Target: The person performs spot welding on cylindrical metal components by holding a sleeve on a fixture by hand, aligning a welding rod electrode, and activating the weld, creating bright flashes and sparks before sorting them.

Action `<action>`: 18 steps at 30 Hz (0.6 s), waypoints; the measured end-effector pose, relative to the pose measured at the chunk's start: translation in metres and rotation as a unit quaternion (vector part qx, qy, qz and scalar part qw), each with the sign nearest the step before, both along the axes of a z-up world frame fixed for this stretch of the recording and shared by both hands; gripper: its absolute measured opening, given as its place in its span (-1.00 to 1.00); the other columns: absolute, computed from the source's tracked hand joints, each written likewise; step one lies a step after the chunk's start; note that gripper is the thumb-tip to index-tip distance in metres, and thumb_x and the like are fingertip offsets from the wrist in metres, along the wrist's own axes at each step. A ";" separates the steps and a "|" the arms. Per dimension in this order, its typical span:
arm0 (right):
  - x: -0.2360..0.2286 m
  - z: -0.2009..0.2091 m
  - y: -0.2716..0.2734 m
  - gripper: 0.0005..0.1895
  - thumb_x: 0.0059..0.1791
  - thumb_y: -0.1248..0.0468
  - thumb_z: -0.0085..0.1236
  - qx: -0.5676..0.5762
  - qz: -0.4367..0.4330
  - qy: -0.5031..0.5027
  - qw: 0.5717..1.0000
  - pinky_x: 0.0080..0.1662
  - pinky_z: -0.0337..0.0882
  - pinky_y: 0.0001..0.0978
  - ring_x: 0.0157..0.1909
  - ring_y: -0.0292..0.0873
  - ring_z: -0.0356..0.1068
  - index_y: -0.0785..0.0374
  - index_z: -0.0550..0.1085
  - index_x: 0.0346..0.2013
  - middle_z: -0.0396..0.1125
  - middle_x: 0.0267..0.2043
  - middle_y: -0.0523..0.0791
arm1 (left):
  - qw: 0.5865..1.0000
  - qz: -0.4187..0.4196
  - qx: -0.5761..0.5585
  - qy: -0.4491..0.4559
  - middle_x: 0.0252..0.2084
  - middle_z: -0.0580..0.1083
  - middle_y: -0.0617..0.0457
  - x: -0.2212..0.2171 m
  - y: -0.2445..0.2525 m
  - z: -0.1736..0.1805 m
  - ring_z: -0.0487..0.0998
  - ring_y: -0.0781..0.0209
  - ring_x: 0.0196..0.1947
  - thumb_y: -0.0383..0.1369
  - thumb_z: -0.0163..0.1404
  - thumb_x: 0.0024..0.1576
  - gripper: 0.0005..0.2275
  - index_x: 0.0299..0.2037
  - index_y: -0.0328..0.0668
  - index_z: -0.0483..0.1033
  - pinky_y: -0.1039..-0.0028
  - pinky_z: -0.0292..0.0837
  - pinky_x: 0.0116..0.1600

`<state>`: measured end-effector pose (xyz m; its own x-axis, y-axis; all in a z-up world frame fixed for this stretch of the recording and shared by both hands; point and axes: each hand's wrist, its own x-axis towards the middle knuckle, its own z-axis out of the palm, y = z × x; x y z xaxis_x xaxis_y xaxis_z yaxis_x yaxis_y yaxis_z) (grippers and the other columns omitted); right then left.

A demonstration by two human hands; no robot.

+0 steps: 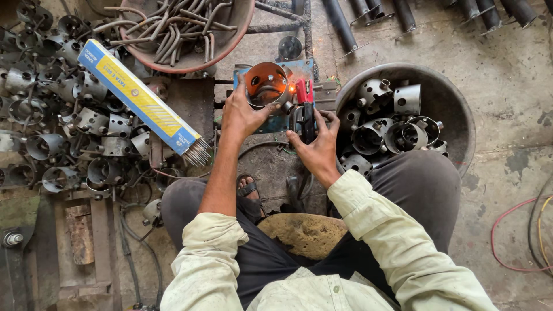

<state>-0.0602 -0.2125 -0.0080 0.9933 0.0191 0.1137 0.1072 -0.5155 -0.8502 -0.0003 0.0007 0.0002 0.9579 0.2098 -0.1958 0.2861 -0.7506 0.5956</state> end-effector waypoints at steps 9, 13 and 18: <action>0.001 0.001 0.002 -0.21 -0.15 0.13 0.49 0.027 0.001 0.025 0.999 0.21 0.39 -0.25 0.24 0.02 0.24 0.36 0.37 0.27 0.04 0.22 0.08 | 0.999 -0.009 0.003 -0.041 0.21 0.40 -0.44 -0.002 -0.001 0.007 0.49 -0.27 0.17 0.10 0.41 -0.19 0.14 0.41 -0.53 0.00 0.16 0.42 0.22; 0.000 0.005 0.001 -0.22 -0.16 0.16 0.51 0.001 0.012 0.019 1.000 0.20 0.37 -0.21 0.24 0.05 0.20 0.37 0.38 0.27 0.04 0.21 0.08 | 0.997 0.046 -0.058 0.020 0.16 0.49 -0.29 -0.007 -0.009 0.026 0.54 -0.15 0.16 0.11 0.38 -0.20 0.00 0.37 -0.29 0.19 0.17 0.45 0.20; 0.003 -0.002 0.002 -0.20 -0.18 0.12 0.47 0.045 0.000 0.049 0.998 0.11 0.47 -0.33 0.19 -0.04 0.26 0.34 0.37 0.27 0.01 0.22 0.07 | 0.999 0.012 -0.033 -0.029 0.10 0.51 -0.30 -0.005 -0.006 0.022 0.58 -0.17 0.08 0.03 0.39 -0.22 0.00 0.36 -0.37 0.15 0.17 0.50 0.13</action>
<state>-0.0575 -0.2103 -0.0096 0.9998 0.0131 0.0171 0.0211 -0.4360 -0.8997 -0.0050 -0.0056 0.0225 0.9627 0.2221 -0.1546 0.2679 -0.7016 0.6603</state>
